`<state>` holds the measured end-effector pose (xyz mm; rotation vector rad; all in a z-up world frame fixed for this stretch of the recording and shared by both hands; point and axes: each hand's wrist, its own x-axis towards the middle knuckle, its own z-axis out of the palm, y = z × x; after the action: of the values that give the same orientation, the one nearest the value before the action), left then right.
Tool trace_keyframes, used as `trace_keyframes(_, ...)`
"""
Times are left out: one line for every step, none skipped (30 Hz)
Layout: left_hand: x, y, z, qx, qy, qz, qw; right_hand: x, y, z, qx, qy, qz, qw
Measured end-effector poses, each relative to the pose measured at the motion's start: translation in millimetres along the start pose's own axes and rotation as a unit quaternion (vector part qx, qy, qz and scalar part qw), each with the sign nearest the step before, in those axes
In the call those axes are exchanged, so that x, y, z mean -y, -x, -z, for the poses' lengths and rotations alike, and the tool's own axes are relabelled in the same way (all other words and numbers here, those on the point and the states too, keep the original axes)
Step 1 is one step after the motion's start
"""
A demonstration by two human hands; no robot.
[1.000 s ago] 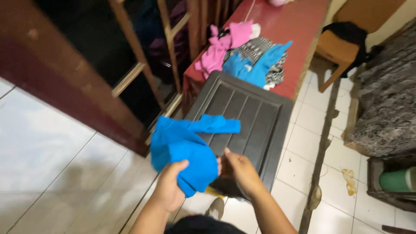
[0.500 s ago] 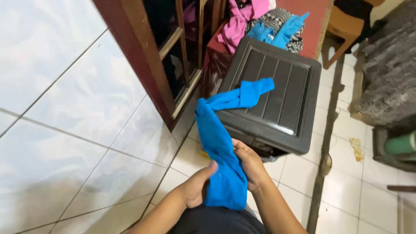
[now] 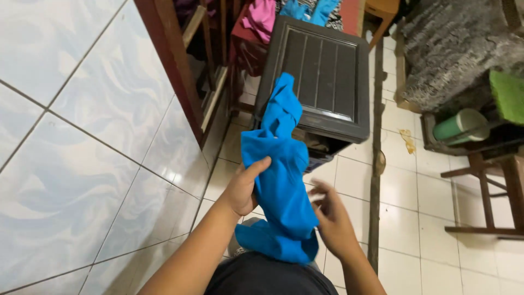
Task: The person is folding a blue t-shirt on top of a plastic storage drawer and then placing it inside a drawer.
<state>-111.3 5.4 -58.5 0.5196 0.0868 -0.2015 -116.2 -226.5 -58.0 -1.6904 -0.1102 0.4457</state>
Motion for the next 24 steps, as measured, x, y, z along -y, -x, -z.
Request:
trace_keyframes(-2.5, 5.5, -4.7, 0.004, 0.0, 0.006, 1.0, 11.8, 1.1, -1.7, -0.007, -0.001, -0.001, 1.0)
trace_keyframes(-4.7, 10.1, -10.3, 0.011, -0.056, -0.007, 0.998, 24.2, 1.0, -1.7, -0.042, 0.067, 0.062, 0.995)
trace_keyframes(-6.8, 14.4, -15.9, 0.019, -0.111, -0.02, 0.993, 36.5, 0.6, -1.4, -0.076, 0.135, 0.124, 0.98)
trace_keyframes(-3.6, 18.4, -14.6, 0.02, -0.111, -0.018, 0.993, 46.3, 0.3, -1.8, -0.079, 0.135, 0.122, 0.98)
trace_keyframes(-0.2, 22.2, -13.0, 0.051, -0.208, -0.007, 0.977, 55.7, -0.4, -2.1, -0.061, 0.177, 0.208, 0.96)
trace_keyframes(3.0, 26.7, -11.0, 0.081, -0.304, 0.003, 0.949, 64.6, -1.4, -2.9, -0.041, 0.216, 0.292, 0.931)
trace_keyframes(7.1, 29.0, -9.8, 0.081, -0.304, 0.004, 0.949, 60.7, -1.4, -1.1, -0.042, 0.216, 0.291, 0.931)
trace_keyframes(11.4, 32.8, -8.1, 0.059, -0.29, 0.019, 0.955, 56.4, -0.6, -0.1, -0.015, 0.23, 0.328, 0.916)
trace_keyframes(15.5, 36.7, -6.4, 0.038, -0.275, 0.034, 0.96, 52.1, 0.1, 0.8, 0.013, 0.245, 0.365, 0.898)
trace_keyframes(11.1, 40.5, -11.3, 0.036, -0.275, 0.034, 0.96, 48.9, 3.3, 2.0, 0.014, 0.243, 0.365, 0.899)
trace_keyframes(6.6, 44.6, -16.3, 0.03, -0.262, 0.0, 0.965, 45.8, 6.8, 2.9, 0.01, 0.255, 0.353, 0.9)
trace_keyframes(1.1, 49.0, -20.9, 0.023, -0.248, -0.037, 0.968, 43.2, 9.0, 3.2, 0.007, 0.267, 0.342, 0.901)
trace_keyframes(-3.7, 52.1, -23.3, 0.02, -0.249, -0.039, 0.968, 45.4, 12.8, 2.1, 0.01, 0.265, 0.344, 0.901)
trace_keyframes(-7.1, 54.8, -26.4, -0.003, -0.279, -0.045, 0.959, 47.9, 16.9, 2.7, 0.0, 0.283, 0.347, 0.894)
trace_keyframes(-10.3, 57.5, -29.7, -0.027, -0.309, -0.051, 0.949, 50.4, 21.1, 3.5, -0.011, 0.3, 0.35, 0.887)
trace_keyframes(-11.2, 58.4, -28.1, -0.029, -0.309, -0.053, 0.949, 43.8, 22.0, 6.2, -0.009, 0.3, 0.352, 0.887)
trace_keyframes(-11.9, 59.3, -26.5, -0.064, -0.41, -0.091, 0.905, 37.2, 22.8, 9.0, -0.016, 0.258, 0.333, 0.907)
trace_keyframes(-12.1, 59.9, -25.2, -0.097, -0.505, -0.124, 0.848, 30.3, 25.0, 12.3, -0.025, 0.216, 0.312, 0.925)
trace_keyframes(-10.5, 59.0, -21.5, -0.098, -0.505, -0.124, 0.848, 28.3, 26.7, 13.6, -0.025, 0.216, 0.312, 0.925)
trace_keyframes(-8.8, 57.1, -18.2, -0.128, -0.5, -0.179, 0.838, 26.7, 28.5, 15.5, -0.041, 0.176, 0.269, 0.946)
trace_keyframes(-7.3, 55.1, -15.1, -0.158, -0.493, -0.233, 0.823, 25.5, 30.3, 17.4, -0.056, 0.135, 0.226, 0.963)
trace_keyframes(-6.6, 54.7, -15.5, -0.156, -0.493, -0.234, 0.823, 26.0, 30.1, 19.7, -0.058, 0.135, 0.227, 0.963)
trace_keyframes(-6.1, 54.2, -15.9, -0.165, -0.53, -0.266, 0.788, 26.8, 29.8, 21.9, -0.083, 0.136, 0.188, 0.969)
trace_keyframes(-5.4, 54.2, -15.9, -0.174, -0.564, -0.297, 0.75, 27.1, 30.1, 23.7, -0.108, 0.137, 0.147, 0.974)
